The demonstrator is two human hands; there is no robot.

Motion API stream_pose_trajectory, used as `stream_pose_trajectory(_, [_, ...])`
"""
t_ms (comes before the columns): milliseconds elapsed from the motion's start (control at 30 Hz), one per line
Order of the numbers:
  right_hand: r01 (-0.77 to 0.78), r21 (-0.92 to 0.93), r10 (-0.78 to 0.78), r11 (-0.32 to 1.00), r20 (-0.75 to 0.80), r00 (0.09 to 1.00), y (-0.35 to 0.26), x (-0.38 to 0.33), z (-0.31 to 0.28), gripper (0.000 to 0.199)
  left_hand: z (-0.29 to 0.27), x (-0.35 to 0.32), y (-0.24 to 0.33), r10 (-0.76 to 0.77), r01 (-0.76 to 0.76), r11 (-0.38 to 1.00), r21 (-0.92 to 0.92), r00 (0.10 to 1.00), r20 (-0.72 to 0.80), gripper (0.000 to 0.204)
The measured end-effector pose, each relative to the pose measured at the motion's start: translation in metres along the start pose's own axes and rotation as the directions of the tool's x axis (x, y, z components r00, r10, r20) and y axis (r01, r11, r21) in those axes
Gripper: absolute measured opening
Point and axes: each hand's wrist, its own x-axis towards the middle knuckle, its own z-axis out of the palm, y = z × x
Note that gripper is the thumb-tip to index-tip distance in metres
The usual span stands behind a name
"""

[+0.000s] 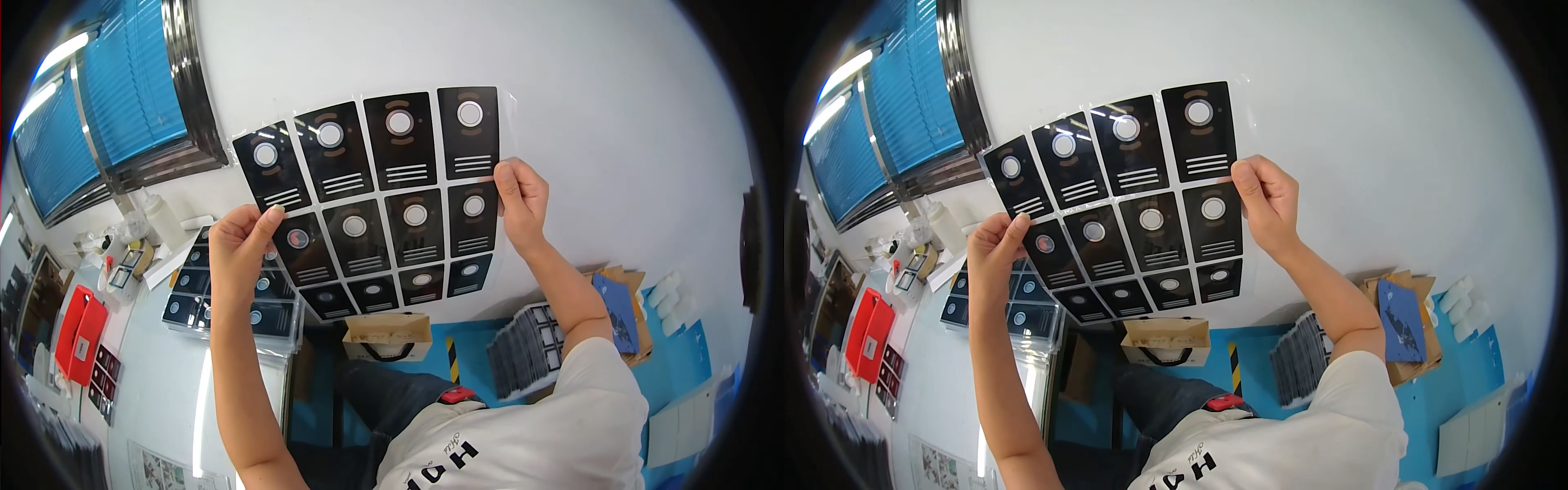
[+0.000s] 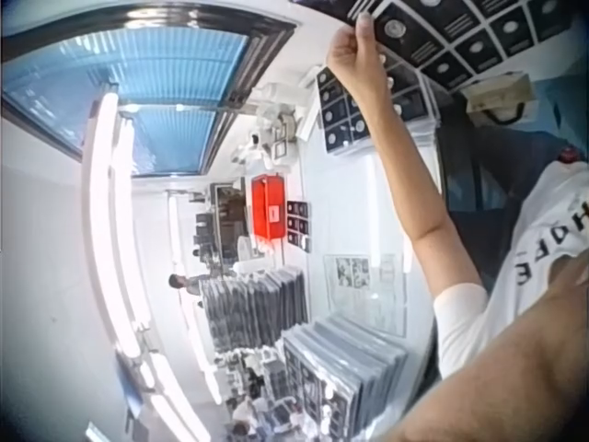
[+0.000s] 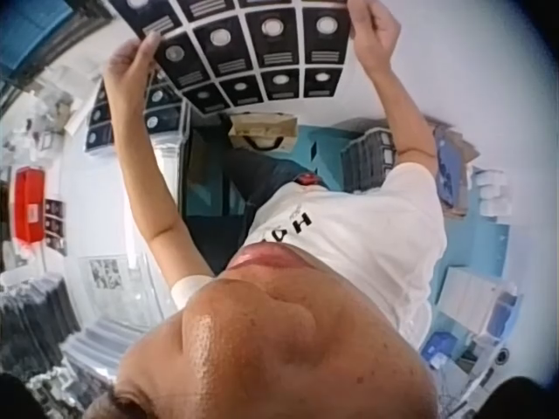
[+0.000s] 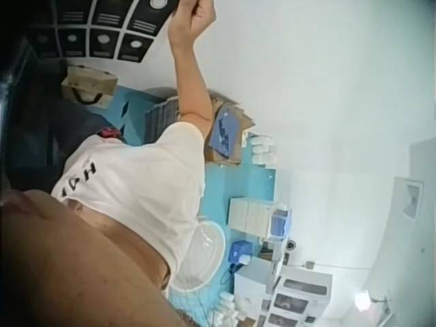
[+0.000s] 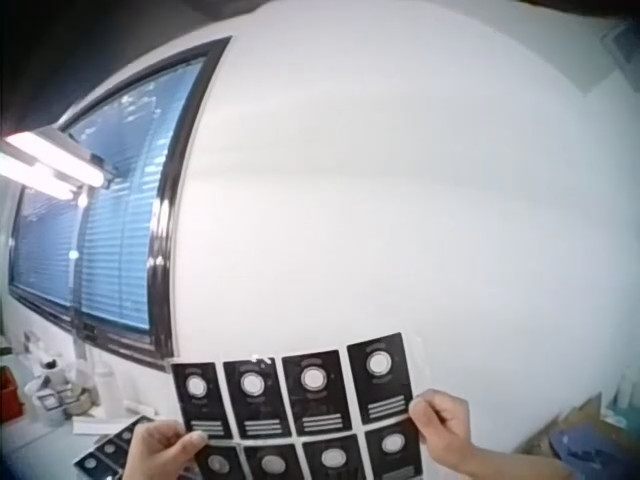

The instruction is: Inspecting and sorting sheets of circular electronic parts at a workbench.

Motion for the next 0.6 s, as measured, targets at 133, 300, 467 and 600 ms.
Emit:
stream_pose_trajectory(133, [-0.008, 0.014, 0.008, 1.0, -0.001, 1.0, 0.0, -0.001, 0.002, 0.031, -0.005, 0.001, 0.001, -0.028, 0.025, 0.998, 0.051, 0.998, 0.058, 0.021])
stream_pose_trajectory(300, [-0.009, 0.018, 0.009, 1.0, -0.011, 1.0, -0.001, 0.0, 0.002, 0.031, -0.001, 0.004, 0.003, -0.025, 0.025, 1.0, 0.013, 0.999, 0.045, 0.022])
stream_pose_trajectory(467, [-0.021, 0.001, 0.021, 1.0, -0.012, 1.0, 0.002, -0.002, 0.007, 0.03, -0.006, 0.003, -0.001, -0.066, 0.066, 0.998, 0.02, 0.998, 0.016, 0.023])
stream_pose_trajectory(600, [0.012, 0.023, -0.012, 1.0, 0.032, 0.999, 0.004, -0.001, 0.014, 0.029, -0.018, 0.004, -0.007, -0.061, 0.059, 0.997, 0.045, 0.997, 0.04, 0.021])
